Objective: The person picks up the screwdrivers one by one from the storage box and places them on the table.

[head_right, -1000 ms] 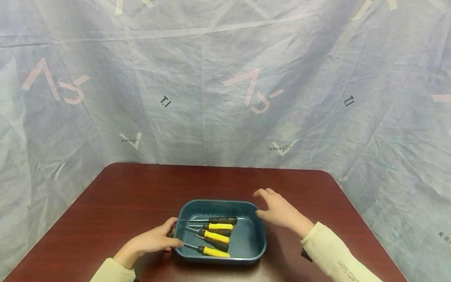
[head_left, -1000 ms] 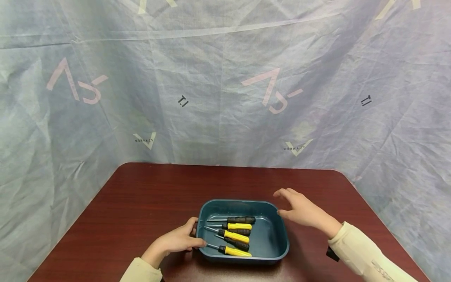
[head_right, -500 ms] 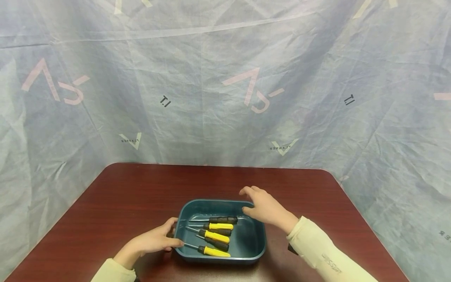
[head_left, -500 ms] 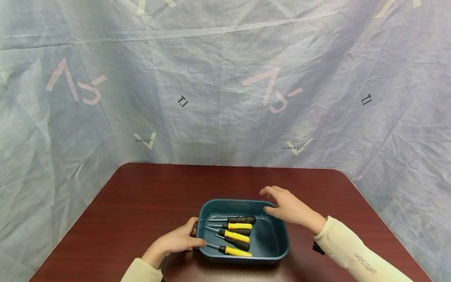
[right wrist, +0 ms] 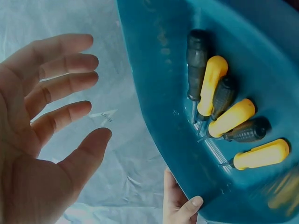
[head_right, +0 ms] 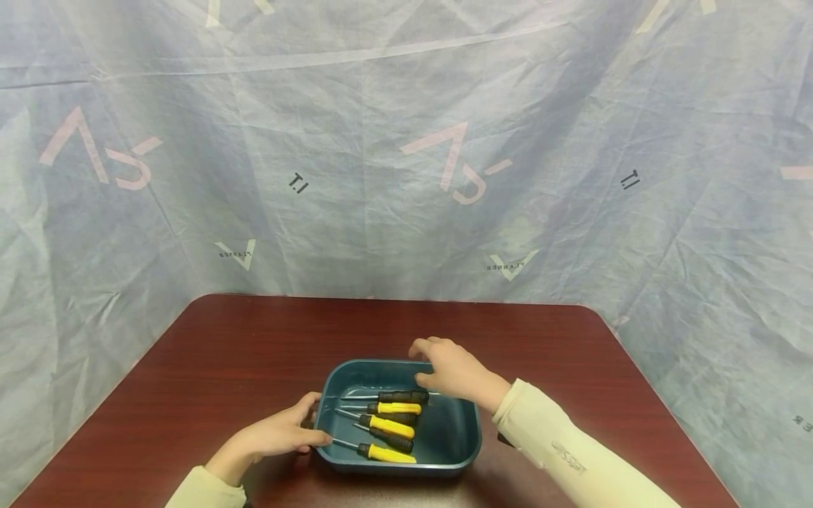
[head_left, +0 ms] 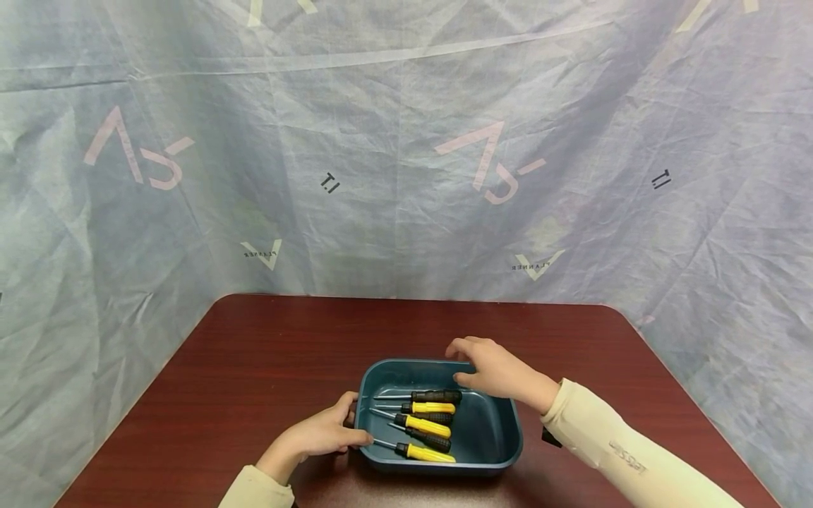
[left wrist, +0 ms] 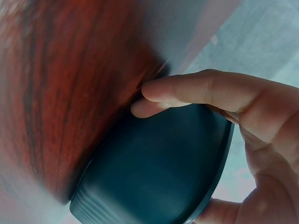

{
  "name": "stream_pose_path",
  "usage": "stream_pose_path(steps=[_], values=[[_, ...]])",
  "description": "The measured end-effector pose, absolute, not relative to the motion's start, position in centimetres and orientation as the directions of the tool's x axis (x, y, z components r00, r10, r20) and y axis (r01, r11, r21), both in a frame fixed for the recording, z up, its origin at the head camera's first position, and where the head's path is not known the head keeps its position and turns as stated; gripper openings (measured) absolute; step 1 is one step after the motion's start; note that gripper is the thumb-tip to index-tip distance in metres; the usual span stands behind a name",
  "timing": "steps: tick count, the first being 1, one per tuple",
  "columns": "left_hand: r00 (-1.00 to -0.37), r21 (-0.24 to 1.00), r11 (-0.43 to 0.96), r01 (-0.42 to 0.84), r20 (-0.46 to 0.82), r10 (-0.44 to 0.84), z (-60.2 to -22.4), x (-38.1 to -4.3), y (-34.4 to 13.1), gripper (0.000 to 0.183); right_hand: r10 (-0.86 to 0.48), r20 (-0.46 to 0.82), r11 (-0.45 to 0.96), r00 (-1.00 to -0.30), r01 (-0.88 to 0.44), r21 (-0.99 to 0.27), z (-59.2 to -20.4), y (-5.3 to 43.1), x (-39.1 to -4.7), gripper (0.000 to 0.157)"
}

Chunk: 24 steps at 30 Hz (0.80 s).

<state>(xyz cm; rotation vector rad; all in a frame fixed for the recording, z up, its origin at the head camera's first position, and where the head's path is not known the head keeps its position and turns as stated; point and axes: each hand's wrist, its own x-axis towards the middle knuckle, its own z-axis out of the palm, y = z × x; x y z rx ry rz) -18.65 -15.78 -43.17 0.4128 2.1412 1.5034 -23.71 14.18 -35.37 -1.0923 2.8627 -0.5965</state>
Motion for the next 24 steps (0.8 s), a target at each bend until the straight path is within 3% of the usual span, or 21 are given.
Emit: stream_pose_path(steps=[24], values=[[-0.839, 0.938, 0.347, -0.019, -0.204, 0.505, -42.9, -18.6, -15.7, 0.069, -0.686, 0.006, 0.683, -0.727, -0.647, -0.339, -37.0, 10.8, -24.4, 0.029]])
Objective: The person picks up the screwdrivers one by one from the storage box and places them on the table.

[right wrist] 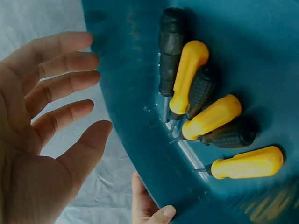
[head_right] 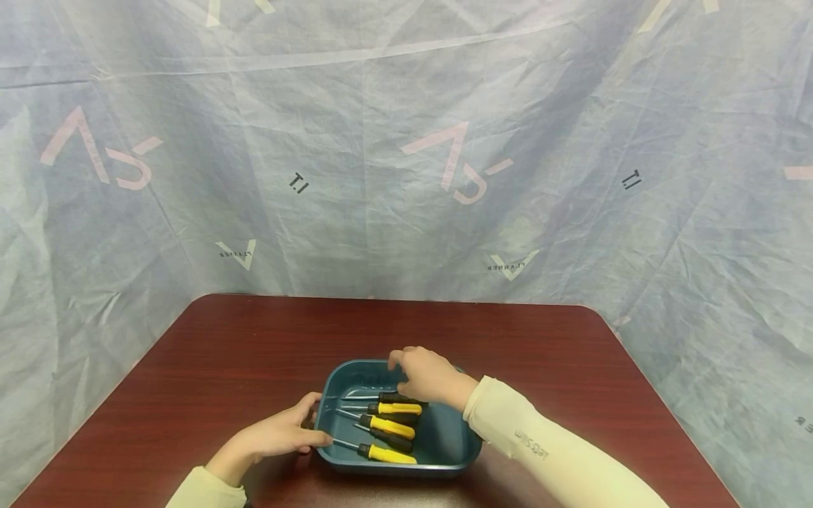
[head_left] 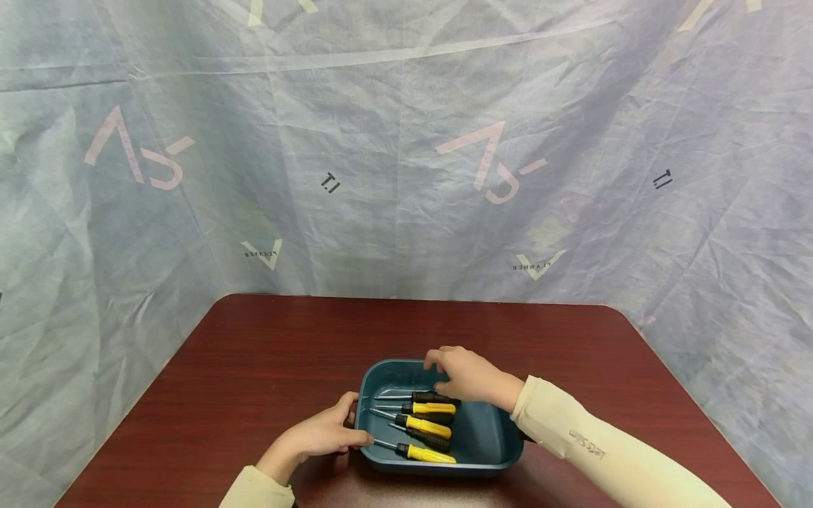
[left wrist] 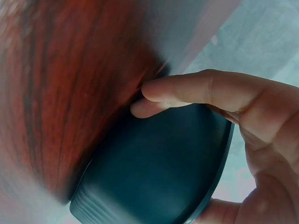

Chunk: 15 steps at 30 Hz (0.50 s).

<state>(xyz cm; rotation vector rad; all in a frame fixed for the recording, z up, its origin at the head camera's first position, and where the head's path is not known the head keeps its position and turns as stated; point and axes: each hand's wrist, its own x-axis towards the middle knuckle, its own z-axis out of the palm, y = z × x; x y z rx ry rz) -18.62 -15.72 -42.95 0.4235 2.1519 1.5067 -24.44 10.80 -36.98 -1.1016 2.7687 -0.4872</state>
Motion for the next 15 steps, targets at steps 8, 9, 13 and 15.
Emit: stream_pose_path(steps=[8, 9, 13, 15], values=[[-0.839, 0.941, 0.337, -0.025, -0.203, 0.505, -43.0, -18.5, -15.7, 0.066, -0.695, -0.029, 0.688, -0.719, -0.652, -0.318, -38.0, 10.2, -24.8, 0.029], [-0.84, 0.942, 0.335, -0.023, -0.2, 0.505, -43.0, -18.5, -15.7, 0.066, -0.697, -0.027, 0.688, -0.716, -0.657, -0.308, -38.0, 10.1, -24.8, 0.029], [-0.841, 0.943, 0.332, -0.018, -0.194, 0.505, -42.9, -18.5, -15.7, 0.065, -0.701, -0.027, 0.691, -0.712, -0.671, -0.269, -38.2, 9.7, -24.9, 0.029], [-0.841, 0.941, 0.337, -0.018, -0.196, 0.504, -42.9, -18.4, -15.7, 0.066, -0.698, -0.036, 0.698, -0.715, -0.668, -0.259, -38.3, 9.5, -25.0, 0.029]])
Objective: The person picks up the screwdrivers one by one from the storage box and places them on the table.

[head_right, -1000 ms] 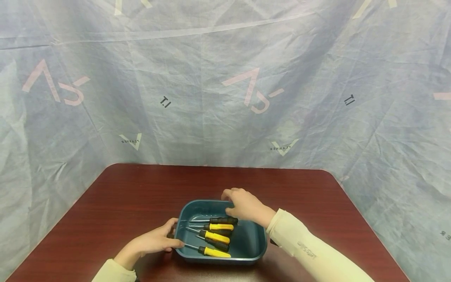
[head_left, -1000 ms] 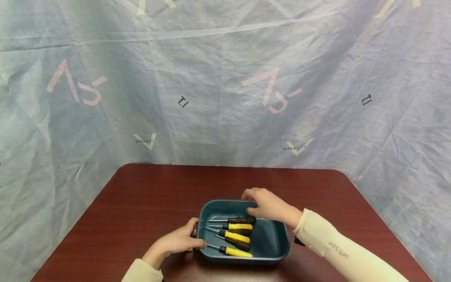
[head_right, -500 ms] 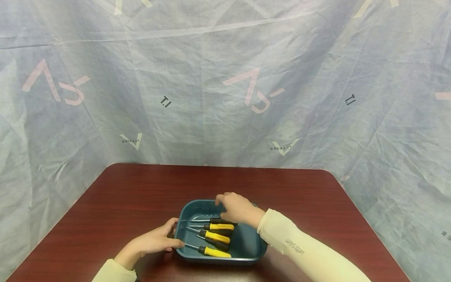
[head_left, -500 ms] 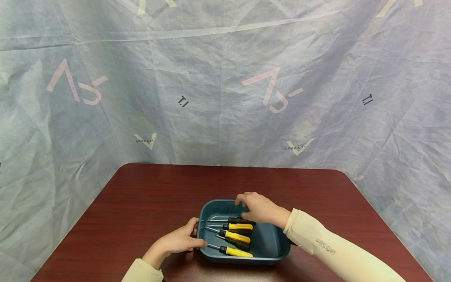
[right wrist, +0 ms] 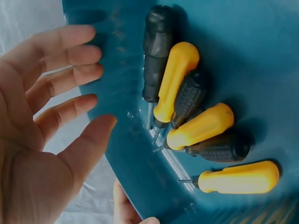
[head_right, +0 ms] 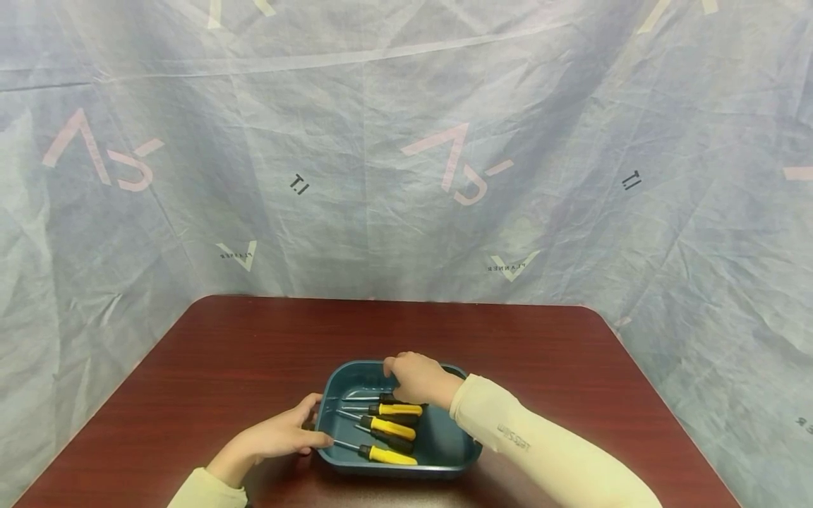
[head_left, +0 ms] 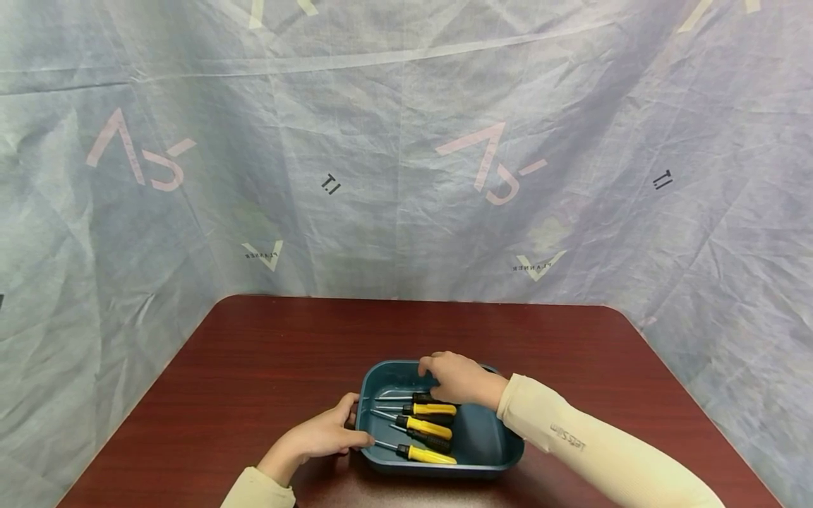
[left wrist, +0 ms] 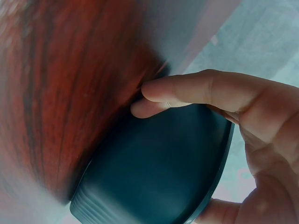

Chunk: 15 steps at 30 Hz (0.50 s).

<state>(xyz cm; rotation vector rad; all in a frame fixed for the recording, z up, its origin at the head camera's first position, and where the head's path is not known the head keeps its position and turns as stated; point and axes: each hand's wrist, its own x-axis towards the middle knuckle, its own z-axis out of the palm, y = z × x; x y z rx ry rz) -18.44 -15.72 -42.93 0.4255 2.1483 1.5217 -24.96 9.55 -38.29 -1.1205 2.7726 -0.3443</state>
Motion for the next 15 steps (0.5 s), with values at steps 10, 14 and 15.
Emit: stream_pose_path(steps=[10, 14, 15], values=[[-0.835, 0.941, 0.337, -0.031, -0.21, 0.509, -42.98, -18.46, -15.7, 0.069, -0.68, -0.081, 0.723, -0.729, -0.648, -0.24, -38.77, 9.16, -25.07, 0.029], [-0.837, 0.941, 0.335, -0.038, -0.213, 0.505, -42.86, -18.42, -15.68, 0.068, -0.683, -0.079, 0.723, -0.726, -0.655, -0.219, -38.98, 9.04, -25.08, 0.029], [-0.838, 0.942, 0.335, -0.036, -0.211, 0.503, -42.85, -18.42, -15.68, 0.068, -0.684, -0.082, 0.723, -0.725, -0.658, -0.21, -39.03, 8.99, -25.06, 0.029]])
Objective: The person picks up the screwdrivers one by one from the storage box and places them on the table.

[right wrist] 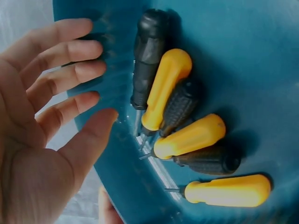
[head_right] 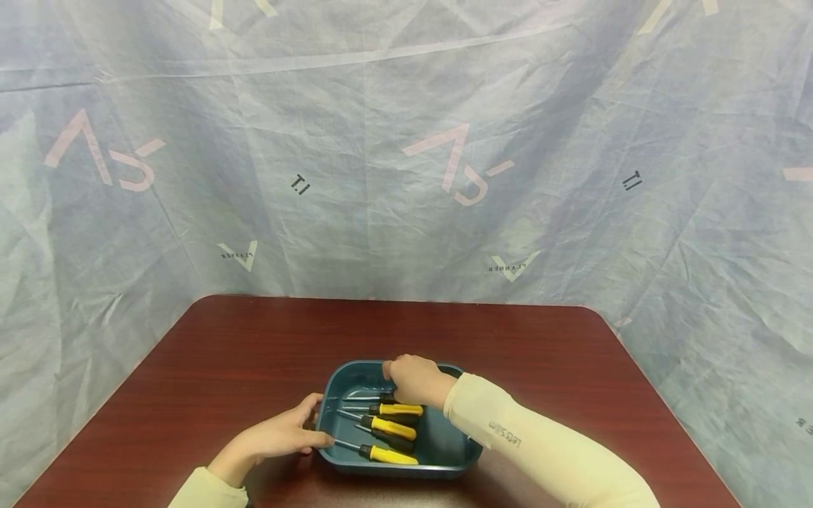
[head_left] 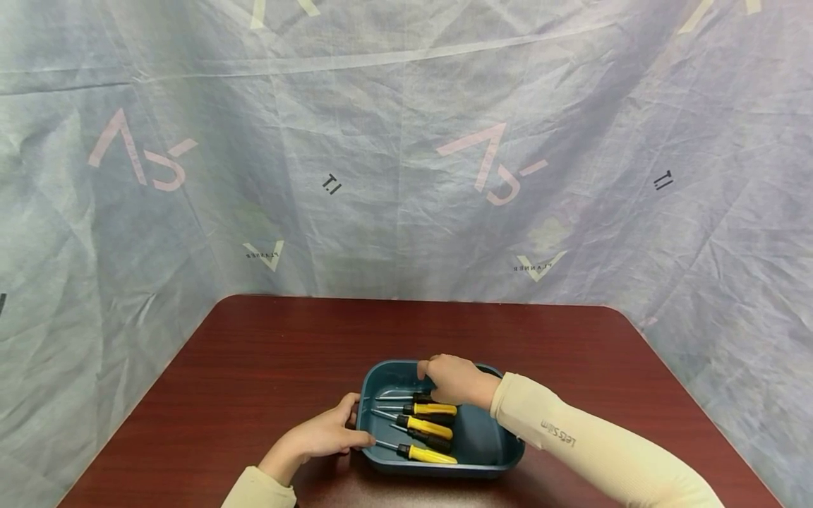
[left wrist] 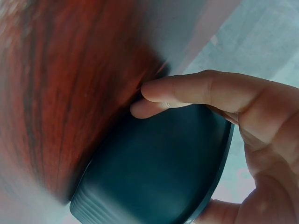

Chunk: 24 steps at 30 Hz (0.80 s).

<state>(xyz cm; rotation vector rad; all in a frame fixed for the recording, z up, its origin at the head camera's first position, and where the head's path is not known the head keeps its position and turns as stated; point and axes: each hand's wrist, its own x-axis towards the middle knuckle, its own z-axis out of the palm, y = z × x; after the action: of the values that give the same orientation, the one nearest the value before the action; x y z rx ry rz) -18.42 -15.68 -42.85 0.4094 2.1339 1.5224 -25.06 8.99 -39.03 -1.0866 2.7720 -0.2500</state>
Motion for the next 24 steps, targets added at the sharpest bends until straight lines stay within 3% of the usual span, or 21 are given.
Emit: stream_pose_path(steps=[24], values=[[-0.833, 0.949, 0.315, -0.01, -0.182, 0.522, -42.9, -18.4, -15.6, 0.061, -0.675, -0.15, 0.731, -0.723, -0.683, 0.001, -40.0, 7.9, -24.7, 0.029]])
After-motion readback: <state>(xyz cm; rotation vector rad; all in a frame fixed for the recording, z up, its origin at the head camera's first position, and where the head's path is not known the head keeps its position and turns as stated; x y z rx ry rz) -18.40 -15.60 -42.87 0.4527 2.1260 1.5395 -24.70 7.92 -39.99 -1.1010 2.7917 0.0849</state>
